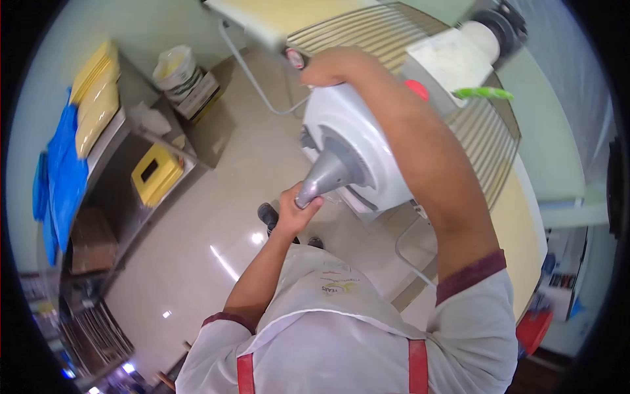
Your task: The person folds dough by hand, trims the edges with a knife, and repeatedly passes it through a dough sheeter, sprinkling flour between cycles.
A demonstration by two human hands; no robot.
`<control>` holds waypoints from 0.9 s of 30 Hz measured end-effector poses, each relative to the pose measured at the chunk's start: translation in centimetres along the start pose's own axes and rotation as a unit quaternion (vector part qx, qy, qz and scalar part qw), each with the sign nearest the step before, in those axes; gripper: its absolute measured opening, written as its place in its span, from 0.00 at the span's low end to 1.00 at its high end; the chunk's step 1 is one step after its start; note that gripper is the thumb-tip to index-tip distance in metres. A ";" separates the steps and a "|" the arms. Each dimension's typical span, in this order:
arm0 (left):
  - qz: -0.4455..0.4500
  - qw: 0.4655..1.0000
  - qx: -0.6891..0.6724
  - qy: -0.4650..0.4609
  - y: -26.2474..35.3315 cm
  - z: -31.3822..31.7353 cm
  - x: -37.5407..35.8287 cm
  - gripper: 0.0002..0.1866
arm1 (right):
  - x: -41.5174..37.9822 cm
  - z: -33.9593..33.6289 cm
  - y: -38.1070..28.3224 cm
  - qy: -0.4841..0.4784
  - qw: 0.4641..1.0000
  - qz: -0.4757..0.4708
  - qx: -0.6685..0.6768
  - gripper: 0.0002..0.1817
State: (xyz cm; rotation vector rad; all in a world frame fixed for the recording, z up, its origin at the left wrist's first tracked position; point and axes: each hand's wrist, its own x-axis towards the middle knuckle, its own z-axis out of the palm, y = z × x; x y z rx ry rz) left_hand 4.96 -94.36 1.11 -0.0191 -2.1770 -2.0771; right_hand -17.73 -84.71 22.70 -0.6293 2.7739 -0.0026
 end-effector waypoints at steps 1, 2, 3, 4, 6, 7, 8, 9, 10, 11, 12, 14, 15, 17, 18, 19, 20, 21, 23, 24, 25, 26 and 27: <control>0.002 1.000 0.005 0.010 0.1 0.4 -0.3 0.17 | -0.2 0.0 0.0 0.010 1.000 0.020 0.004 0.29; 0.003 1.000 0.009 0.016 0.1 0.6 -0.7 0.17 | -0.3 0.0 0.0 -0.017 1.000 0.019 0.008 0.28; 0.007 1.000 0.017 0.021 -0.3 0.5 -0.8 0.17 | -0.7 -0.4 -0.2 -0.043 0.999 0.023 0.013 0.28; 0.014 0.999 0.025 0.024 -0.8 0.6 -0.6 0.18 | -0.7 -0.7 -0.3 -0.067 0.997 0.030 0.018 0.27; 0.027 0.999 0.035 0.029 -1.1 0.5 -0.1 0.18 | 0.1 -0.4 -0.2 -0.053 0.998 0.039 0.006 0.26; 0.029 0.998 0.036 0.031 -0.9 0.5 0.0 0.18 | 0.5 -0.1 -0.2 -0.047 0.998 0.045 0.002 0.26; 0.031 0.998 0.038 0.032 -0.8 0.5 0.1 0.18 | 0.7 0.1 0.0 -0.043 0.998 0.046 0.002 0.26; 0.035 0.998 0.045 0.033 -0.9 0.5 0.1 0.18 | 0.7 0.1 0.0 -0.040 0.998 0.048 0.003 0.26; 0.039 0.997 0.051 0.035 -1.1 0.5 0.1 0.18 | 0.6 0.1 0.0 -0.038 0.998 0.050 0.004 0.26; 0.043 0.997 0.058 0.037 -1.3 0.5 0.1 0.17 | 0.6 0.0 0.0 -0.040 0.998 0.052 0.007 0.26; 0.050 0.996 0.066 0.033 -1.3 0.4 0.2 0.17 | 0.4 -0.1 -0.1 -0.043 0.998 0.054 0.011 0.26; 0.066 0.994 0.081 0.024 -1.3 0.0 0.6 0.17 | 0.4 -0.1 -0.2 -0.045 0.997 0.054 0.011 0.27; 0.079 0.992 0.094 0.020 -1.5 -0.3 0.8 0.17 | 0.5 -0.1 -0.1 -0.046 0.998 0.052 0.009 0.27; 0.106 0.987 0.120 0.013 -1.8 -0.9 1.4 0.16 | 0.7 0.1 0.0 -0.040 0.998 0.050 0.002 0.27; 0.110 0.988 0.109 0.010 -1.4 -1.0 1.5 0.17 | 0.7 0.2 -0.1 -0.034 0.998 0.050 -0.002 0.28; 0.114 0.989 0.098 0.007 -1.0 -1.0 1.5 0.17 | 0.7 0.2 -0.1 -0.028 0.998 0.050 -0.006 0.28; 0.118 0.989 0.088 0.005 -0.7 -1.1 1.4 0.17 | 0.7 0.1 -0.1 -0.028 0.999 0.041 -0.009 0.28; 0.117 0.989 0.087 0.004 -0.8 -1.2 1.4 0.17 | 0.4 -0.1 -0.3 -0.027 0.999 0.031 -0.011 0.29; 0.113 0.990 0.084 0.003 -1.2 -1.1 1.4 0.17 | 0.1 -0.3 -0.4 -0.029 0.999 0.023 -0.014 0.29; 0.114 0.990 0.088 0.002 -1.1 -1.1 1.4 0.17 | 0.0 -0.3 -0.4 -0.031 0.999 0.024 -0.014 0.29; 0.115 0.989 0.093 0.000 -0.8 -1.2 1.4 0.17 | 0.0 -0.4 -0.4 -0.033 0.999 0.025 -0.015 0.29; 0.116 0.988 0.097 -0.002 -0.6 -1.2 1.5 0.17 | 0.0 -0.4 -0.4 -0.031 0.999 0.024 -0.016 0.29; 0.108 0.990 0.092 -0.003 -0.6 -1.2 1.5 0.17 | 0.0 -0.4 -0.4 -0.030 0.999 0.022 -0.017 0.29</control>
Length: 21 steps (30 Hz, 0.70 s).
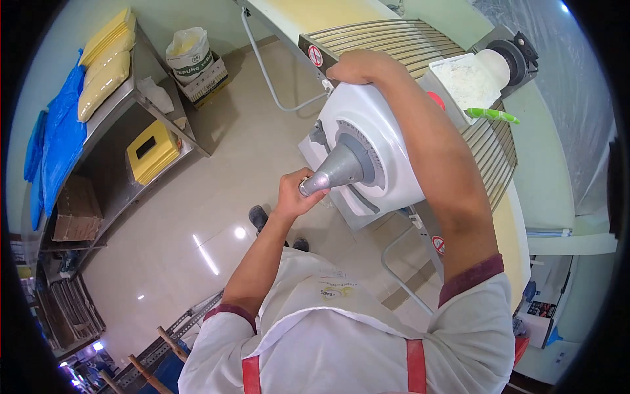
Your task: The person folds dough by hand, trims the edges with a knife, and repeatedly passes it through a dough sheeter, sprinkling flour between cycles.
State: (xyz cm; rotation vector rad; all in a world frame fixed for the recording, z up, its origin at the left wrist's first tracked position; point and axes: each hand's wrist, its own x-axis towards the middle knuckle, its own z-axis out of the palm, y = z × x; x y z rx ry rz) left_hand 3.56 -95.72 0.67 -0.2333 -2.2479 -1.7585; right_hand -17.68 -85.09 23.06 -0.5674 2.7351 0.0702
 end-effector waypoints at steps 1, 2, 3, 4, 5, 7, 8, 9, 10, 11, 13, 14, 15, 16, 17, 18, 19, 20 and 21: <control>-0.008 1.000 -0.005 -0.001 0.0 0.1 -0.1 0.17 | 0.0 0.1 0.0 0.001 1.000 -0.002 0.000 0.29; -0.017 1.000 -0.010 -0.002 0.0 0.1 -0.1 0.17 | 0.2 0.2 0.2 0.003 1.000 -0.007 -0.003 0.29; -0.020 1.000 -0.004 -0.002 0.0 0.1 -0.2 0.17 | 0.2 0.2 0.2 0.004 1.000 -0.012 -0.005 0.29; -0.023 1.000 0.002 -0.002 0.1 0.1 -0.2 0.17 | 0.2 0.2 0.2 0.006 1.000 -0.017 -0.008 0.29; -0.026 1.000 0.008 -0.002 0.1 0.1 -0.3 0.17 | 0.3 0.1 0.1 -0.011 1.000 -0.013 -0.012 0.28; -0.058 0.998 -0.008 -0.012 0.0 0.1 -0.5 0.18 | -0.2 -0.5 -0.3 -0.045 0.999 -0.003 -0.019 0.28; -0.074 0.997 -0.016 -0.019 0.2 0.0 -0.5 0.18 | -0.3 -0.4 -0.1 -0.029 0.999 -0.016 -0.014 0.27; -0.084 0.996 -0.021 -0.038 0.4 -0.3 -0.6 0.19 | -0.4 -0.1 0.0 -0.011 0.999 -0.029 -0.008 0.27; -0.093 0.994 -0.025 -0.059 0.7 -0.8 -0.7 0.20 | -0.2 0.0 0.1 0.008 0.999 -0.040 -0.001 0.28; -0.101 0.991 -0.029 -0.082 0.8 -1.2 -0.6 0.22 | -0.1 0.1 0.2 0.010 0.999 -0.041 -0.006 0.28; -0.090 0.984 -0.056 -0.144 0.2 -2.5 -0.5 0.24 | -1.1 -0.4 -0.2 0.015 0.999 -0.035 -0.014 0.27; -0.083 0.978 -0.071 -0.180 -0.4 -3.4 -0.4 0.26 | -1.2 -0.5 -0.2 0.012 0.999 -0.032 -0.009 0.26; -0.079 0.978 -0.065 -0.181 -1.5 -4.4 -0.4 0.26 | -1.3 -0.6 -0.3 0.008 1.000 -0.027 -0.003 0.25; -0.074 0.978 -0.060 -0.184 -3.0 -5.6 -0.6 0.26 | -1.3 -0.6 -0.3 0.004 1.000 -0.019 0.004 0.25; -0.067 0.978 -0.057 -0.190 -4.7 -7.0 -0.9 0.26 | -1.4 -0.4 -0.2 0.024 1.000 -0.016 0.006 0.24; -0.120 0.975 -0.080 -0.166 -6.1 -8.8 -1.3 0.24 | -1.5 -0.2 -0.3 0.018 1.000 -0.015 0.009 0.24; -0.170 0.969 -0.103 -0.145 -8.0 -10.8 -1.8 0.23 | -1.5 -0.3 -0.4 0.015 1.000 -0.010 0.010 0.24; -0.226 0.963 -0.084 -0.118 -11.2 -13.1 -2.5 0.19 | -1.6 -0.4 -0.3 0.012 1.000 0.000 0.011 0.24; -0.240 0.962 -0.075 -0.105 -12.8 -16.0 -2.4 0.17 | -1.6 -0.3 -0.4 0.009 1.000 0.006 0.023 0.24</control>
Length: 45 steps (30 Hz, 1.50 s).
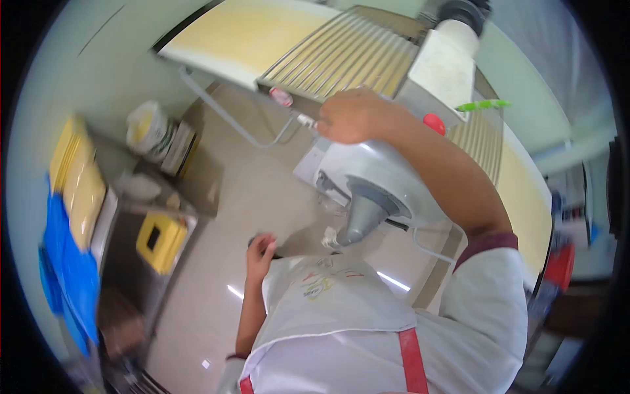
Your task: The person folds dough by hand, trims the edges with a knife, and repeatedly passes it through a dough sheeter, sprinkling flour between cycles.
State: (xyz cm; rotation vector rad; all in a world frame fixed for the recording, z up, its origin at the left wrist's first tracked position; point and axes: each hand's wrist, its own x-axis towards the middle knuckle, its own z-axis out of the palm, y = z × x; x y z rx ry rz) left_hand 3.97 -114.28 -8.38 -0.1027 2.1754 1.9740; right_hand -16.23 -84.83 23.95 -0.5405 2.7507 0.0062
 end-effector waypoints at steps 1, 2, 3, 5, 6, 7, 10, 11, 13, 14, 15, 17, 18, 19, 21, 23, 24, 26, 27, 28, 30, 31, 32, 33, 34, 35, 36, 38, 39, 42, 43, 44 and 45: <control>-0.017 0.999 -0.009 0.029 -0.6 -2.8 0.1 0.15 | 0.0 0.0 -0.1 -0.002 1.000 0.008 0.009 0.23; -0.021 0.998 0.020 0.050 -0.6 -5.7 0.4 0.14 | -0.2 -0.1 -0.1 -0.003 1.000 0.017 0.017 0.22; -0.027 0.997 0.026 0.062 -1.9 -9.1 1.1 0.14 | -0.5 -0.3 -0.1 0.007 0.999 0.026 0.021 0.22; -0.034 0.996 0.055 0.066 -1.9 -15.1 2.5 0.13 | -0.8 -0.2 -0.9 0.019 0.999 0.029 0.033 0.21; -0.044 0.995 0.068 0.064 -1.5 -18.2 3.6 0.13 | -1.3 0.6 -0.9 0.102 0.994 0.020 0.045 0.19; -0.041 0.994 0.082 0.056 -1.6 -21.2 5.2 0.13 | -1.4 1.4 -1.2 0.160 0.985 0.031 0.054 0.18; -0.029 0.988 0.153 -0.021 0.8 -27.8 11.2 0.11 | -2.2 2.5 -2.9 0.324 0.941 0.095 0.034 0.15; -0.028 0.984 0.170 -0.047 1.5 -29.4 13.6 0.11 | -2.6 2.7 -4.0 0.372 0.918 0.140 0.010 0.15; -0.019 0.984 0.150 -0.092 3.3 -31.1 19.1 0.10 | -3.0 3.2 -6.1 0.429 0.870 0.240 -0.033 0.15; -0.010 0.982 0.151 -0.111 4.0 -31.4 22.3 0.10 | -2.9 3.5 -7.1 0.439 0.848 0.292 -0.049 0.15; -0.002 0.980 0.153 -0.128 4.7 -31.8 25.5 0.09 | -2.5 3.7 -7.8 0.449 0.824 0.341 -0.062 0.15; 0.022 0.975 0.144 -0.168 6.6 -31.2 31.8 0.10 | -1.1 4.2 -8.5 0.490 0.761 0.419 -0.078 0.14; 0.032 0.973 0.143 -0.180 7.9 -30.9 34.9 0.10 | 0.2 4.5 -8.5 0.510 0.729 0.450 -0.082 0.14; 0.061 0.968 0.148 -0.193 9.7 -30.1 37.6 0.10 | 1.2 5.0 -8.2 0.549 0.688 0.466 -0.085 0.14; 0.121 0.959 0.159 -0.200 13.8 -27.9 42.5 0.10 | 2.7 5.7 -7.6 0.621 0.608 0.487 -0.084 0.12; 0.129 0.969 0.118 -0.176 16.8 -26.9 46.9 0.09 | 3.7 5.6 -7.4 0.639 0.538 0.547 -0.062 0.08; 0.134 0.972 0.093 -0.170 18.0 -26.2 49.2 0.09 | 3.8 6.2 -7.0 0.658 0.504 0.559 -0.043 0.08; 0.174 0.967 0.102 -0.159 19.9 -25.1 53.9 0.09 | 4.2 5.8 -7.2 0.655 0.468 0.592 -0.021 0.08; 0.194 0.962 0.107 -0.157 20.6 -24.4 56.3 0.08 | 4.3 6.0 -6.9 0.658 0.458 0.597 -0.019 0.08; 0.221 0.953 0.104 -0.181 21.2 -23.4 59.0 0.09 | 4.4 6.1 -6.8 0.660 0.447 0.603 -0.019 0.08; 0.238 0.933 0.161 -0.218 22.1 -20.2 63.4 0.09 | 4.7 5.9 -7.1 0.651 0.437 0.620 -0.028 0.08; 0.249 0.920 0.185 -0.239 22.4 -18.2 65.2 0.10 | 4.9 5.6 -7.1 0.633 0.449 0.629 -0.044 0.08; 0.283 0.893 0.228 -0.267 22.2 -16.1 66.8 0.13 | 5.1 5.4 -7.1 0.615 0.457 0.639 -0.063 0.08; 0.319 0.859 0.269 -0.296 21.8 -13.7 68.1 0.16 | 5.1 5.3 -7.3 0.594 0.462 0.653 -0.083 0.08; 0.358 0.819 0.306 -0.327 21.5 -11.2 69.1 0.20 | 5.3 5.6 -7.3 0.587 0.460 0.659 -0.099 0.08; 0.393 0.784 0.335 -0.345 21.3 -8.8 69.5 0.23 | 5.6 5.4 -7.6 0.555 0.458 0.683 -0.123 0.08; 0.429 0.745 0.362 -0.359 21.3 -6.7 69.6 0.27 | 6.4 5.4 -7.7 0.559 0.440 0.692 -0.122 0.08; 0.444 0.685 0.419 -0.397 21.4 -3.4 70.2 0.38 | 8.5 5.0 -8.7 0.540 0.416 0.716 -0.149 0.12; 0.454 0.678 0.410 -0.407 21.6 -1.9 70.4 0.38 | 10.1 4.4 -8.9 0.539 0.405 0.720 -0.168 0.13; 0.477 0.665 0.394 -0.419 21.3 1.8 71.5 0.41 | 17.1 3.1 -10.8 0.597 0.357 0.707 -0.126 0.17; 0.478 0.667 0.386 -0.421 21.2 2.6 71.8 0.42 | 19.7 2.9 -11.3 0.602 0.357 0.707 -0.105 0.17; 0.479 0.670 0.380 -0.421 21.2 3.3 72.0 0.42 | 22.6 2.8 -11.9 0.607 0.357 0.706 -0.081 0.17; 0.479 0.672 0.376 -0.421 21.4 3.6 72.3 0.42 | 25.5 2.7 -12.2 0.612 0.357 0.704 -0.056 0.17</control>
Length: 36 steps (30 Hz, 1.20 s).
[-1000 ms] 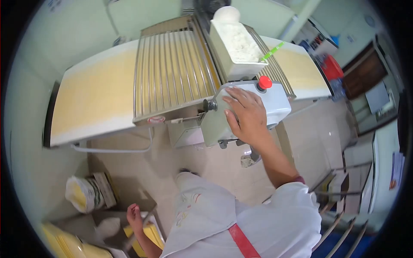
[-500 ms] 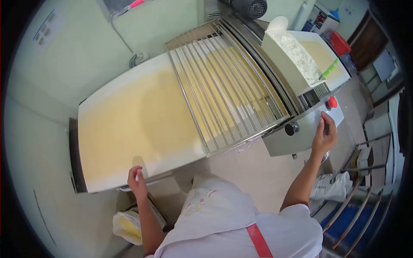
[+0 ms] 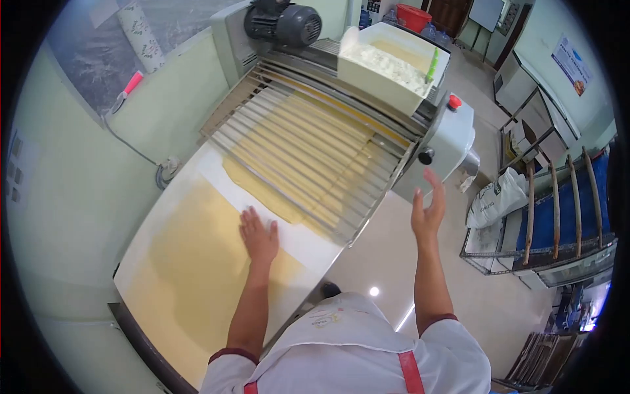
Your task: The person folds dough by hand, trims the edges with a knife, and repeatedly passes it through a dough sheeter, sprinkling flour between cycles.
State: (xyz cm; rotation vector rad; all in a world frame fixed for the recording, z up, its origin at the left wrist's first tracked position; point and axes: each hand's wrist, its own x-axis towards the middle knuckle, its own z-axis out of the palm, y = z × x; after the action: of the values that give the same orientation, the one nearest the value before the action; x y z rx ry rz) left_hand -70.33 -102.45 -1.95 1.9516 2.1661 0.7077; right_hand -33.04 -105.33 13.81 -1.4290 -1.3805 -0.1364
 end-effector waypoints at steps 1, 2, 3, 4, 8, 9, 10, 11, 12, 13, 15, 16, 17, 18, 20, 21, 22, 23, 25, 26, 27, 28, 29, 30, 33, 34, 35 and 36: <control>-0.003 1.000 -0.008 -0.005 -0.4 -0.3 0.3 0.42 | -2.1 0.8 -1.8 -0.031 1.000 0.006 0.003 0.17; -0.005 1.000 -0.017 -0.010 -0.7 -0.6 0.5 0.43 | -4.0 1.5 -3.6 -0.061 0.998 0.010 0.005 0.17; -0.007 0.999 -0.027 -0.016 -1.2 -0.9 0.4 0.43 | -5.5 2.3 -5.2 -0.091 0.996 0.015 0.005 0.16; -0.009 0.999 -0.034 -0.019 -1.9 -1.4 0.0 0.43 | -6.7 3.1 -6.6 -0.105 0.994 0.023 0.014 0.16; -0.020 0.999 -0.021 -0.032 -5.2 -4.2 -2.4 0.43 | -10.9 5.7 -11.3 -0.145 0.987 0.048 0.047 0.15; -0.025 0.999 -0.009 -0.035 -6.0 -5.0 -3.3 0.43 | -11.9 6.3 -12.3 -0.159 0.985 0.049 0.048 0.16; -0.031 0.999 -0.016 -0.034 -6.9 -5.7 -4.2 0.43 | -12.5 6.6 -13.1 -0.172 0.983 0.047 0.048 0.16; -0.036 0.999 -0.023 -0.031 -8.0 -6.4 -5.0 0.42 | -12.9 6.7 -13.8 -0.183 0.981 0.043 0.043 0.16; -0.039 0.998 -0.029 -0.027 -9.0 -7.1 -5.8 0.42 | -13.2 6.7 -14.3 -0.192 0.980 0.040 0.038 0.16; -0.043 0.998 -0.031 -0.028 -9.8 -7.8 -6.6 0.41 | -13.4 6.9 -14.7 -0.199 0.979 0.037 0.034 0.16; -0.051 0.998 -0.034 -0.029 -11.1 -9.1 -7.8 0.40 | -13.1 6.4 -13.4 -0.188 0.982 0.024 0.009 0.16; -0.048 0.998 -0.010 -0.042 -11.3 -9.8 -8.1 0.41 | -12.8 5.9 -12.0 -0.185 0.983 0.018 -0.004 0.16; -0.046 0.997 0.014 -0.056 -11.2 -10.5 -8.2 0.41 | -12.1 5.4 -10.4 -0.168 0.985 0.018 -0.021 0.17; -0.046 0.996 0.038 -0.068 -11.0 -11.1 -8.3 0.41 | -10.5 4.4 -9.3 -0.159 0.986 0.002 -0.046 0.17; -0.050 0.994 0.041 -0.092 -10.4 -11.4 -8.0 0.42 | -6.1 2.4 -6.7 -0.125 0.988 -0.019 -0.094 0.17; -0.052 0.994 0.041 -0.091 -10.2 -11.1 -7.9 0.42 | -3.7 1.3 -5.0 -0.101 0.988 -0.025 -0.116 0.17; -0.054 0.994 0.043 -0.089 -9.8 -10.7 -7.6 0.42 | -1.0 0.4 -2.5 -0.077 0.988 -0.038 -0.130 0.17; -0.062 0.993 0.056 -0.081 -9.4 -10.1 -7.3 0.42 | 1.7 -0.4 0.1 -0.054 0.987 -0.050 -0.143 0.17; -0.079 0.991 0.084 -0.063 -8.1 -8.5 -6.4 0.42 | 7.8 -1.6 4.6 -0.008 0.981 -0.002 -0.196 0.16; -0.090 0.989 0.096 -0.064 -7.4 -7.8 -5.9 0.42 | 10.8 -2.1 7.1 0.017 0.982 0.002 -0.189 0.16; -0.100 0.987 0.107 -0.063 -6.5 -7.3 -5.1 0.42 | 14.2 -2.5 9.8 0.043 0.983 0.006 -0.181 0.15; -0.112 0.984 0.120 -0.067 -5.7 -6.9 -4.6 0.42 | 17.9 -3.0 13.4 0.049 0.976 0.029 -0.212 0.15; -0.124 0.983 0.120 -0.065 -5.0 -6.4 -4.2 0.41 | 20.3 -3.2 16.2 0.047 0.967 0.054 -0.244 0.14; -0.137 0.980 0.127 -0.068 -4.4 -6.1 -4.3 0.41 | 21.9 -3.2 15.8 0.062 0.966 -0.026 -0.250 0.15; -0.174 0.975 0.132 -0.049 -2.6 -5.1 -2.8 0.40 | 27.2 -0.1 7.3 0.023 0.964 -0.192 -0.181 0.15; -0.181 0.973 0.133 -0.048 -2.2 -4.9 -2.7 0.40 | 28.2 1.5 5.5 -0.040 0.956 -0.221 -0.190 0.15; -0.186 0.972 0.135 -0.047 -2.1 -4.9 -2.6 0.40 | 29.7 4.0 6.5 -0.094 0.951 -0.235 -0.177 0.14; -0.188 0.971 0.139 -0.047 -1.9 -5.0 -2.4 0.40 | 32.3 7.0 8.0 -0.146 0.943 -0.250 -0.165 0.14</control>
State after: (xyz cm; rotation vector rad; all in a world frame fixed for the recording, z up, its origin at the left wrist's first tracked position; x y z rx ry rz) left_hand -73.70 -106.14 1.16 1.5641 2.5808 0.2572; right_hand -20.69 -77.57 28.95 -1.3712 -2.0269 -0.5222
